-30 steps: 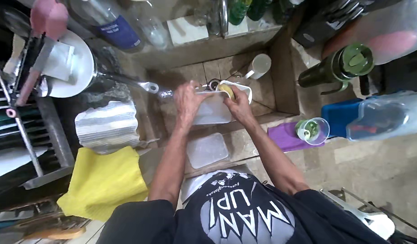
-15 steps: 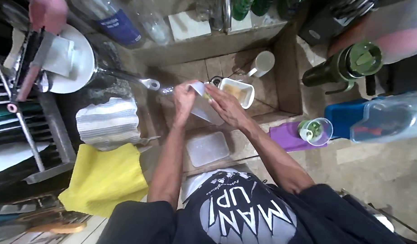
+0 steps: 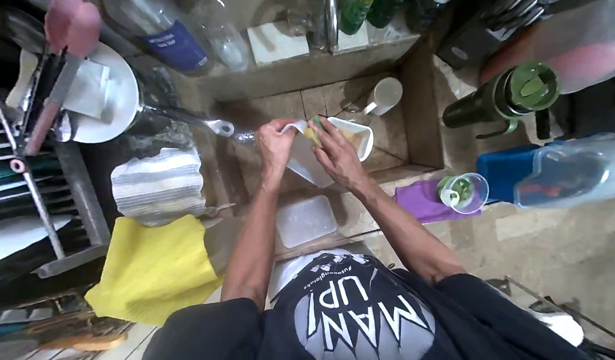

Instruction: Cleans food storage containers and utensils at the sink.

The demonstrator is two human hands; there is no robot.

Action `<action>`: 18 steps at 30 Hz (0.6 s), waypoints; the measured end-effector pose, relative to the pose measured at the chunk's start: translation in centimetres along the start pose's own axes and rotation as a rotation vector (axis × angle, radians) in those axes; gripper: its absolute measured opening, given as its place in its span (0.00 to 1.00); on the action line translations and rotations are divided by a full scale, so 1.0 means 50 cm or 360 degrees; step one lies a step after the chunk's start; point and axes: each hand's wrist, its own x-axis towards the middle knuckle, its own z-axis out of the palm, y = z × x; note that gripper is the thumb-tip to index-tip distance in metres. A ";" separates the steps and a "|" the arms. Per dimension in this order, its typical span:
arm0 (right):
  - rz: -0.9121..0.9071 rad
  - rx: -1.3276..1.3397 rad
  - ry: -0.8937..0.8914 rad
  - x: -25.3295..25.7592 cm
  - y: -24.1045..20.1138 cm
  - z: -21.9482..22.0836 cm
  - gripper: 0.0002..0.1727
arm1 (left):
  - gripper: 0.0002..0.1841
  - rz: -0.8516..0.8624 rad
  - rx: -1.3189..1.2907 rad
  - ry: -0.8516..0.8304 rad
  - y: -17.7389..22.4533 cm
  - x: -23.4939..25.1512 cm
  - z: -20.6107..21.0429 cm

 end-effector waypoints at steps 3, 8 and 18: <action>0.0099 0.0148 0.0420 0.005 -0.008 0.020 0.23 | 0.24 -0.0322 -0.0397 0.0186 -0.002 -0.019 0.010; 0.0049 0.0431 0.0337 -0.042 -0.013 0.029 0.23 | 0.18 -0.0707 -0.1071 0.0082 -0.028 -0.046 0.050; -0.0430 0.0679 0.0079 0.029 -0.041 -0.060 0.15 | 0.07 0.0113 -0.0585 -0.0040 0.014 -0.040 -0.007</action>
